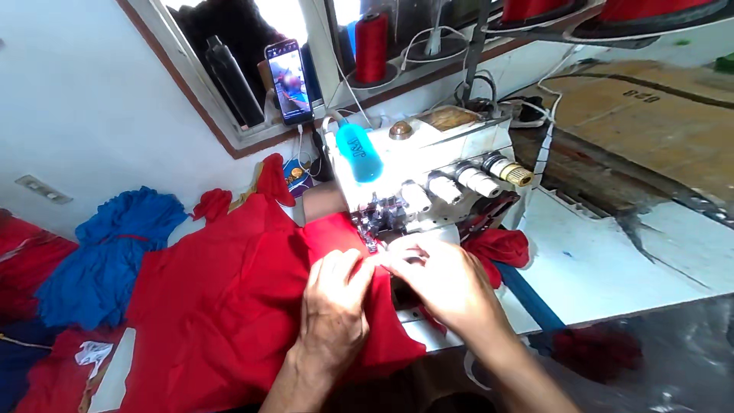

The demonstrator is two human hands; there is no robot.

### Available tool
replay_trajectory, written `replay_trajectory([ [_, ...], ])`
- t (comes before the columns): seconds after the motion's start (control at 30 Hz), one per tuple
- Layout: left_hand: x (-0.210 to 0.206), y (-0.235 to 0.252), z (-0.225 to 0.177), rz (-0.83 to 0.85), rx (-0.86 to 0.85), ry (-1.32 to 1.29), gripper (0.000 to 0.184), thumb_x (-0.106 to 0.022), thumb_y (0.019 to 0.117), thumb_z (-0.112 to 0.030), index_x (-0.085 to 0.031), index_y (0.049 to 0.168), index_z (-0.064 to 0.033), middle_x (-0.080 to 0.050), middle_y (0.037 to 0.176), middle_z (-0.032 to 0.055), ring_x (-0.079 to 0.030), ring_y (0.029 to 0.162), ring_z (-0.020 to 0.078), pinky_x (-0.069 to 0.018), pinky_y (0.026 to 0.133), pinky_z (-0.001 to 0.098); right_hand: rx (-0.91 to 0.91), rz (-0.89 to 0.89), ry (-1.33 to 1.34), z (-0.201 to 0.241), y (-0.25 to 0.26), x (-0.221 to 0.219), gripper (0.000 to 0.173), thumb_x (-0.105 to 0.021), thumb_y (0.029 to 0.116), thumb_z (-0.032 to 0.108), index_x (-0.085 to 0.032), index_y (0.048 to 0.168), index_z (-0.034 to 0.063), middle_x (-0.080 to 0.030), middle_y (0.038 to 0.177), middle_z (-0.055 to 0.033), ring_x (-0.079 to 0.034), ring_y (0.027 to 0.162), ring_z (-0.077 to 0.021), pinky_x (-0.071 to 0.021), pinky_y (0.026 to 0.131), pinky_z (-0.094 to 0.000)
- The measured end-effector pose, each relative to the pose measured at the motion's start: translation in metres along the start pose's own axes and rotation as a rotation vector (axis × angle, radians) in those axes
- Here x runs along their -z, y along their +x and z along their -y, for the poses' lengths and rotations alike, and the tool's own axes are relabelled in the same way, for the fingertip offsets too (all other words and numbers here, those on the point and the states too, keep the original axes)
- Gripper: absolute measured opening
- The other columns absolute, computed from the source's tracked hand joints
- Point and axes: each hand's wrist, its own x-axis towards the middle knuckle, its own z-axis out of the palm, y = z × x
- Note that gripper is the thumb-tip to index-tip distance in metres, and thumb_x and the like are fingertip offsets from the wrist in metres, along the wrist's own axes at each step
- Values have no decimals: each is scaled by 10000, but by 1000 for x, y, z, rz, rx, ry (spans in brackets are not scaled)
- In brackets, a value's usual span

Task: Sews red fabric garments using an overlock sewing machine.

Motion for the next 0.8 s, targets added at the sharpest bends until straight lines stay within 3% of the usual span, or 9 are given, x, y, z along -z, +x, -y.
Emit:
replay_trajectory([
  [0.07, 0, -1, -6, -4, 17, 25, 355, -561, 886, -36, -798, 1117, -163, -746, 1186, 46, -692, 1124, 247, -556, 968, 398, 169, -282, -68, -1, -29, -8, 313, -688, 907, 335, -768, 1081, 87, -742, 1100, -81, -694, 1054, -260, -562, 900, -450],
  [0.1, 0, -1, -8, -8, 28, 31, 353, -568, 881, -34, -798, 1119, -156, -748, 1191, 50, -695, 1132, 255, -558, 976, 400, 194, -341, -37, 0, -42, -12, 291, -684, 913, 285, -759, 1058, 44, -735, 1108, -121, -688, 1057, -268, -557, 914, -410],
  [0.17, -2, -3, -11, -17, 48, 35, 341, -573, 881, -44, -797, 1117, -147, -748, 1189, 51, -692, 1137, 252, -554, 983, 393, 104, -250, 75, 0, -64, -23, 262, -701, 921, 273, -749, 1034, 42, -744, 1010, -80, -708, 932, -149, -587, 828, -285],
  [0.23, -2, -3, -13, -15, 54, 40, 336, -581, 879, -56, -796, 1121, -145, -747, 1193, 51, -691, 1140, 251, -553, 986, 391, -134, 16, 257, -6, -73, -33, 288, -711, 924, 327, -739, 1074, 83, -737, 910, 14, -698, 790, -53, -592, 708, -244],
  [0.3, -1, -1, -13, -11, 49, 45, 338, -583, 872, -50, -798, 1115, -144, -748, 1190, 51, -695, 1133, 252, -557, 982, 393, -328, 193, 532, -15, -69, -36, 215, -729, 914, 283, -746, 1029, 103, -706, 776, 42, -654, 672, -46, -549, 627, -245],
  [0.5, -2, 0, -14, -18, 62, 74, 337, -596, 857, -42, -805, 1099, -146, -752, 1183, 40, -698, 1131, 239, -571, 952, 371, -366, 181, 862, -8, -73, -21, 112, -695, 944, 114, -695, 1025, 37, -723, 767, -8, -693, 673, -77, -587, 634, -223],
  [0.8, -7, 5, -12, -26, 118, 70, 367, -547, 868, -36, -805, 1111, -131, -738, 1239, 25, -685, 1164, 232, -565, 950, 367, -399, 100, 907, -2, -68, -23, 98, -689, 946, 101, -720, 1008, 31, -740, 764, -16, -700, 672, -68, -580, 617, -206],
])
